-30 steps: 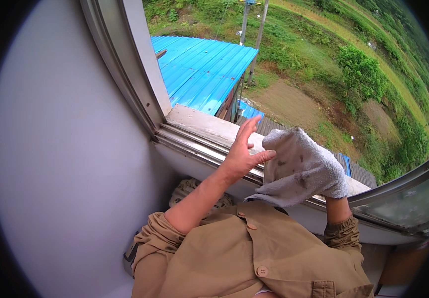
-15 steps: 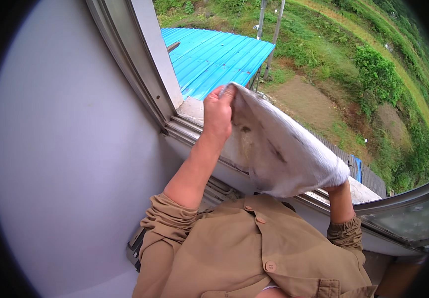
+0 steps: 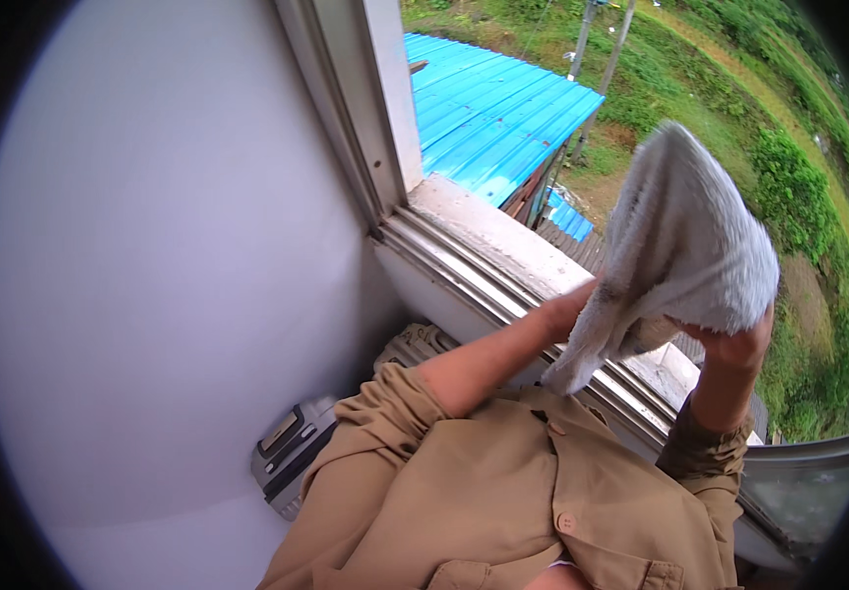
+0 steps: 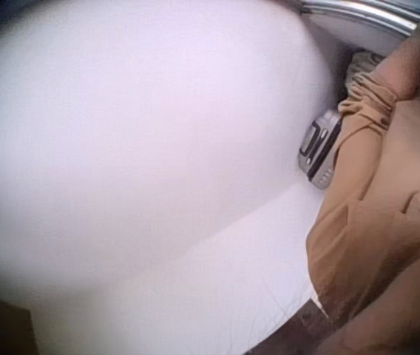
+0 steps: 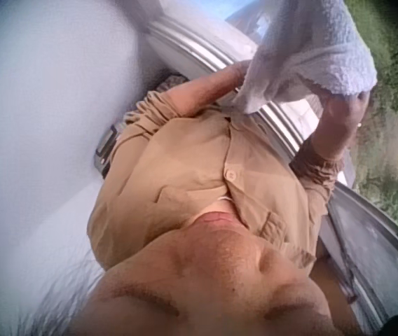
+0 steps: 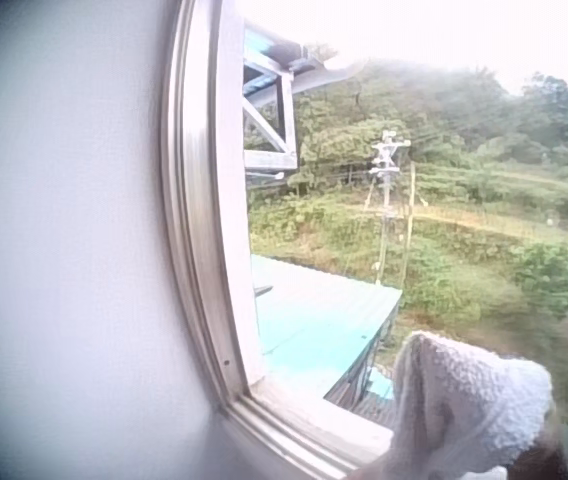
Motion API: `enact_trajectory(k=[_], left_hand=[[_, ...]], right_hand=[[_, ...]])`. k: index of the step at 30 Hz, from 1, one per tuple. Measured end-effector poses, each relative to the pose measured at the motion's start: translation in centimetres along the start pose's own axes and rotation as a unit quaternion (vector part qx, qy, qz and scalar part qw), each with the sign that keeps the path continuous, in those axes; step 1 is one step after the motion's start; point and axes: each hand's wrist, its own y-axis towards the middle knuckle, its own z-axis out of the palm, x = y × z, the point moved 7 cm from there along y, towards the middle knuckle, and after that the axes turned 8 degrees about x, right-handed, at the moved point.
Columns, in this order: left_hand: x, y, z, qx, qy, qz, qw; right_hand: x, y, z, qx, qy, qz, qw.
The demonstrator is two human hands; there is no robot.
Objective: The person wipes the exterior window frame and sill with a white cloth, moving along the length of the frame. They occasionally use a small metal tool to scrape or pry at the frame while continuing to wipe. The person remains standing at the open window throughout.
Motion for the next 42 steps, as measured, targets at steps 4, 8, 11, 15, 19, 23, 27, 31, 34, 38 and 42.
enact_trajectory(k=[4, 8, 11, 15, 19, 23, 27, 31, 34, 38, 42], left_hand=[[4.8, -4.8, -0.5, -0.006, 0.025, -0.13, 0.991], [5.1, -10.1, -2.6, -0.081, 0.01, -0.152, 0.985], [3.0, -13.0, -4.2, -0.15, -0.017, -0.111, 0.982], [-2.2, -15.4, -5.5, -0.2, -0.096, 0.041, 0.974], [-7.3, -16.6, -2.8, -0.271, -0.268, 0.158, 0.911], [-6.1, -18.2, -5.2, -0.412, -0.128, 0.069, 0.899], [-7.3, -17.9, -6.5, -0.529, -0.016, 0.051, 0.847], [-8.6, -16.2, -7.8, -0.518, -0.002, 0.039, 0.854], [-9.1, -14.3, -8.7, -0.498, 0.005, 0.03, 0.867], [-7.6, -13.4, -9.1, -0.508, -0.036, 0.052, 0.859], [-7.0, -12.5, -9.0, -0.513, -0.021, 0.07, 0.855]], right_hand=[[-3.7, 8.2, 5.2, 0.149, -0.085, 0.206, 0.963], [-9.9, 12.6, 7.3, 0.221, -0.319, 0.213, 0.897], [-15.7, 13.4, 9.5, 0.278, -0.328, 0.186, 0.883], [-25.7, 14.5, 10.2, 0.331, -0.409, 0.199, 0.826], [-29.7, 14.5, 12.4, 0.339, -0.373, 0.183, 0.844], [-32.0, 14.8, 15.0, 0.362, -0.396, 0.192, 0.822], [-34.4, 16.2, 17.0, 0.399, -0.477, 0.163, 0.766], [-31.5, 18.9, 20.0, 0.427, -0.639, 0.132, 0.626], [-33.5, 19.8, 19.1, 0.466, -0.557, 0.146, 0.671], [-34.2, 20.1, 20.7, 0.54, -0.603, 0.04, 0.586], [-34.1, 19.4, 22.5, 0.557, -0.638, 0.074, 0.527]])
